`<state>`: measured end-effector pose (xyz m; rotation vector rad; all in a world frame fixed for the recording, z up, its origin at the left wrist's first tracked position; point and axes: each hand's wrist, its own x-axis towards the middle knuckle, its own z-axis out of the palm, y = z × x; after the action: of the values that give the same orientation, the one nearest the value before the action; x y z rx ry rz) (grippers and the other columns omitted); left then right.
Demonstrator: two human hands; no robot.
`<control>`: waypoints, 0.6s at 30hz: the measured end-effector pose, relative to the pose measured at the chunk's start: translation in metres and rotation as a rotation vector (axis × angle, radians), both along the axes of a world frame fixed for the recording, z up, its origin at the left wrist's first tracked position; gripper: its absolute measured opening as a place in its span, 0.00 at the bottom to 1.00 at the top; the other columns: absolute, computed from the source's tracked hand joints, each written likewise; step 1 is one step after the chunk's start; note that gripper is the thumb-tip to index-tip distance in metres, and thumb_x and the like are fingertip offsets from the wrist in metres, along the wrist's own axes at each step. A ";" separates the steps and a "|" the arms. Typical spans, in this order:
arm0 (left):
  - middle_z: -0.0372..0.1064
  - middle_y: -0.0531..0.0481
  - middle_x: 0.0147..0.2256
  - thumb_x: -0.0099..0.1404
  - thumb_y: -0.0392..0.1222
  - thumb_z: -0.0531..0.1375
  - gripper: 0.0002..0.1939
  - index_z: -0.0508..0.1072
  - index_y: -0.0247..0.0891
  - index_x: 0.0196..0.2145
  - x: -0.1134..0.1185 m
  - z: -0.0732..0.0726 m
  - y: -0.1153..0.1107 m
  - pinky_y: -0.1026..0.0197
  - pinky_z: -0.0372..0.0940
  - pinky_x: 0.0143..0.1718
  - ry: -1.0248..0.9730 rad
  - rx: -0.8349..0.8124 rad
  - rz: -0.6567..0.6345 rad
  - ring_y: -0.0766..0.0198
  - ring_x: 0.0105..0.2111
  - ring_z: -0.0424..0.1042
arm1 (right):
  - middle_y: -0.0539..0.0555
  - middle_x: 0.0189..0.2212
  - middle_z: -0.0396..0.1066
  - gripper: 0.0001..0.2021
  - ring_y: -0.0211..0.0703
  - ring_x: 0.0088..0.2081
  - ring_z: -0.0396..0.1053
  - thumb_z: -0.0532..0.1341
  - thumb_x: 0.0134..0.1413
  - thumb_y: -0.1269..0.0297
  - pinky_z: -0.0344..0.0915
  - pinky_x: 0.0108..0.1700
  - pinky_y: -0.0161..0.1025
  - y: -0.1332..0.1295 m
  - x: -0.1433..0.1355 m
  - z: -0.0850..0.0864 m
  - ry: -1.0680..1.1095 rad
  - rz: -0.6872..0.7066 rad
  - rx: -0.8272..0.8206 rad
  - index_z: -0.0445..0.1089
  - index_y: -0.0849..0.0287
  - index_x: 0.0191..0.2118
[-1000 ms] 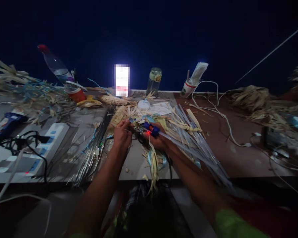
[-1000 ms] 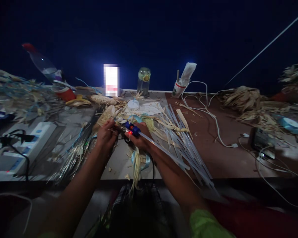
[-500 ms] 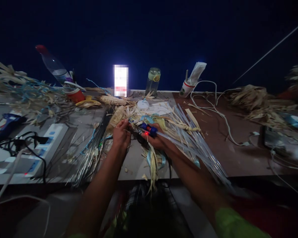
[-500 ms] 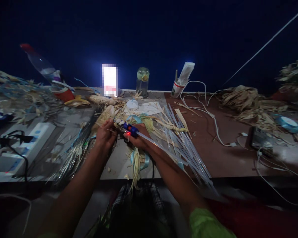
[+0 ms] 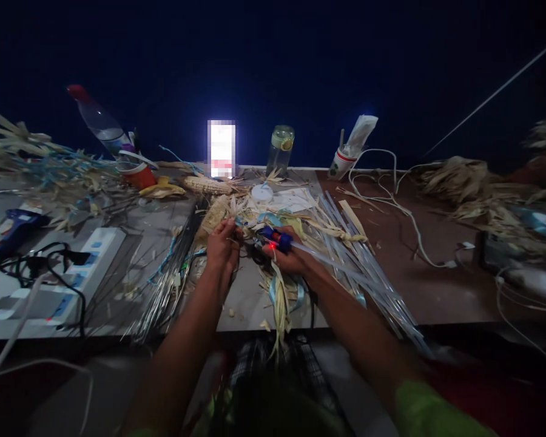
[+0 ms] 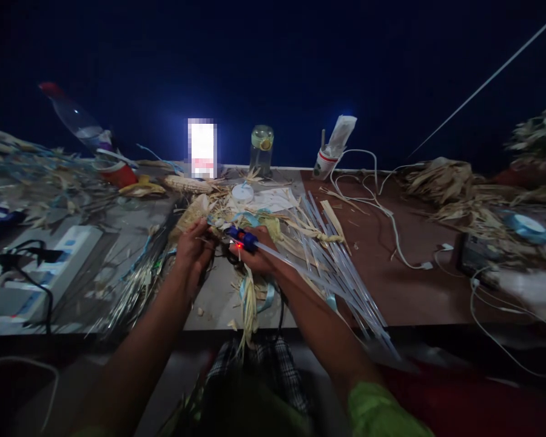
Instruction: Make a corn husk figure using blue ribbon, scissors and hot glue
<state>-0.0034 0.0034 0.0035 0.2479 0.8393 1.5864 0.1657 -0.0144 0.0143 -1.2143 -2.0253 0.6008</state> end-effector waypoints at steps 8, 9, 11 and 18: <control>0.64 0.58 0.21 0.47 0.31 0.65 0.10 0.68 0.36 0.28 -0.001 0.002 0.000 0.70 0.60 0.23 -0.011 -0.010 -0.003 0.74 0.19 0.65 | 0.54 0.32 0.71 0.15 0.44 0.36 0.69 0.57 0.49 0.53 0.66 0.39 0.41 0.010 0.028 0.007 0.113 -0.236 0.017 0.68 0.58 0.38; 0.64 0.58 0.21 0.47 0.32 0.65 0.10 0.68 0.36 0.28 0.000 0.003 -0.001 0.70 0.60 0.23 -0.009 -0.005 -0.008 0.74 0.19 0.65 | 0.55 0.33 0.71 0.15 0.45 0.37 0.69 0.58 0.49 0.53 0.66 0.39 0.41 0.012 0.034 0.010 0.058 -0.266 0.048 0.68 0.59 0.38; 0.65 0.58 0.22 0.48 0.32 0.65 0.10 0.67 0.36 0.28 0.000 0.004 -0.002 0.70 0.61 0.24 -0.013 0.001 -0.026 0.74 0.20 0.66 | 0.57 0.34 0.71 0.14 0.46 0.38 0.68 0.58 0.49 0.55 0.65 0.41 0.42 0.016 0.047 0.013 -0.091 -0.306 0.093 0.68 0.60 0.37; 0.64 0.56 0.21 0.50 0.30 0.63 0.10 0.67 0.35 0.29 -0.001 0.006 -0.004 0.70 0.59 0.22 -0.029 0.005 -0.121 0.73 0.20 0.65 | 0.64 0.39 0.69 0.17 0.53 0.43 0.67 0.59 0.47 0.54 0.60 0.47 0.48 0.020 0.084 0.013 -0.589 -0.557 -0.086 0.68 0.64 0.38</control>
<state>-0.0046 -0.0006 0.0092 0.2734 0.7832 1.4766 0.2494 0.0058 0.0271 -2.0883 -1.9644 0.0515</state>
